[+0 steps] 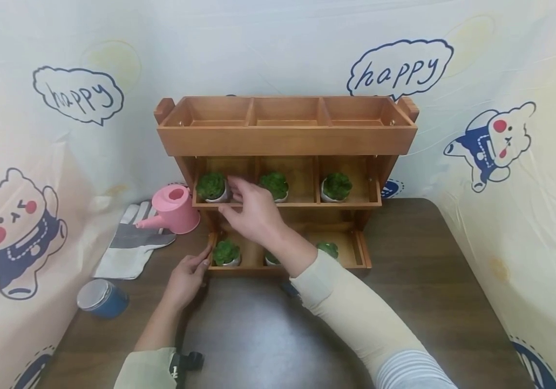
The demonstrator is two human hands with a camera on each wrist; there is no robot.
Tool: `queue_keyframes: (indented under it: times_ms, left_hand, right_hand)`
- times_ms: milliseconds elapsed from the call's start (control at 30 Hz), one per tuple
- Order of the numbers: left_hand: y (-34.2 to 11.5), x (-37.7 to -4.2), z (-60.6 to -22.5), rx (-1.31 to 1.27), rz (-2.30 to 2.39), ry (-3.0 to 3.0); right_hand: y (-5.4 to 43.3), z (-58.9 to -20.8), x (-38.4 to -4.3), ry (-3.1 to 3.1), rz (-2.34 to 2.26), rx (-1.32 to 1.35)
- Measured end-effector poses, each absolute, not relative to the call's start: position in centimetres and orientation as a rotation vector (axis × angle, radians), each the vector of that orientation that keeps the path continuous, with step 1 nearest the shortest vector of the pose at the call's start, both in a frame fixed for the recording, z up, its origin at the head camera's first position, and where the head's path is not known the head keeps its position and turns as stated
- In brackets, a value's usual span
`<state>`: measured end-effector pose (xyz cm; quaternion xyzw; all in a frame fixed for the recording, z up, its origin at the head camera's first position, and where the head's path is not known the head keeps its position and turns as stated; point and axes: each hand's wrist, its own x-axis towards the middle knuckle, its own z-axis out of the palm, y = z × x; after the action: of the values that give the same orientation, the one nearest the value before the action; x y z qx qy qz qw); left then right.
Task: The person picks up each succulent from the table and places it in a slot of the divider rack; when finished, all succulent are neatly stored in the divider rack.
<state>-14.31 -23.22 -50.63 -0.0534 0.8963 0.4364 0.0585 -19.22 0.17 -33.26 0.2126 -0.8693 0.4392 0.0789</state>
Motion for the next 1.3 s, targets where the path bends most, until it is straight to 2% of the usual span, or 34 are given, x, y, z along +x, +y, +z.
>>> queue_keyframes:
  times_ms: [533, 833, 1100, 1300]
  left_hand:
    - [-23.6, -14.1, -50.8, -0.194, 1.309, 2.713]
    - [-23.6, -14.0, -50.7, -0.177, 1.285, 2.733]
    - [-23.5, -14.0, -50.7, -0.171, 1.276, 2.733]
    - [-23.9, -14.1, -50.5, -0.127, 1.226, 2.761]
  right_hand:
    - [1.1, -37.4, -15.9, -2.303, 1.636, 0.749]
    - [2.5, -40.6, -14.7, -2.163, 1.668, 0.859]
    - [4.7, -43.3, -13.9, -2.199, 1.782, 0.797]
    - [7.4, -44.8, -13.0, -2.312, 1.692, 0.720]
